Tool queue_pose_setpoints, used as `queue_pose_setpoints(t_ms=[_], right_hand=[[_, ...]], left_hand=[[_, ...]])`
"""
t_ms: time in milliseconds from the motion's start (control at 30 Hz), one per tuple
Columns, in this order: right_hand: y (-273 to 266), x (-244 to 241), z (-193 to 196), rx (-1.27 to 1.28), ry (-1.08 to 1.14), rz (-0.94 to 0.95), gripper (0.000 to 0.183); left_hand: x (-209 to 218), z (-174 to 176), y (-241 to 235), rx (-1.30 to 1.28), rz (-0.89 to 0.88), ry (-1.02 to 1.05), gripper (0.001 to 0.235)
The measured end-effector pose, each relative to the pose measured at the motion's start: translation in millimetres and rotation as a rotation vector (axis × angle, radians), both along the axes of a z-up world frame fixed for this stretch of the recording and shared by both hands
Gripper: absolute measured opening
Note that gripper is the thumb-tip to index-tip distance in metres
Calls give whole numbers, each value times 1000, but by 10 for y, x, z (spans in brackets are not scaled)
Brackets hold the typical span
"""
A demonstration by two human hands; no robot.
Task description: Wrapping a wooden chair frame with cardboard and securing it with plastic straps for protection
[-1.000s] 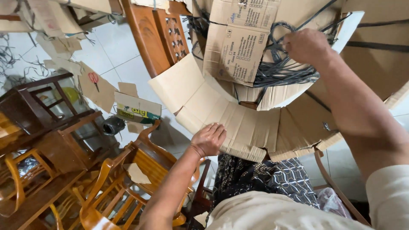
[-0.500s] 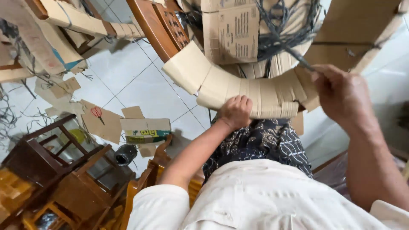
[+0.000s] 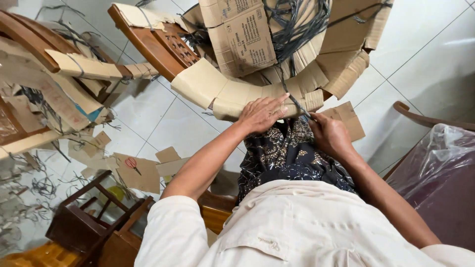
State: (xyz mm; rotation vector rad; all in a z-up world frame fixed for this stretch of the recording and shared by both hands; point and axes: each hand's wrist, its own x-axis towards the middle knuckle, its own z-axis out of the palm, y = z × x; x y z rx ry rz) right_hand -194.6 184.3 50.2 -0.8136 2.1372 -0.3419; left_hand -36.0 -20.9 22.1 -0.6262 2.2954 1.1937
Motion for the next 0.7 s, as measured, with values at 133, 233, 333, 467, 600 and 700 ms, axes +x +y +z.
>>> queue_pose_setpoints(t_ms=[133,233,333,467,600,700], right_hand=[[52,15,-156,-40,10,-9,33],[102,3,-234,32,-77,26,34],[106,74,-50,52,-177,-19,35],[212,68,63,-6,-333,-246,35],[428,161,-15,-91,-456,-494,34],[616,348,-30,-124,-533,-662,33]], left_hand=[[-300,15,-114,-54,-118,-30,55],[-467,-143,-132,-139,-210,-42,56],[-564,-314,-208,-113,-272,-144,62],[-721,-629,-359,-50,-311,-222,72],[-864,-941,-409,6,-359,-333,79],[-942,-918,-354,50,-332,-435,84]])
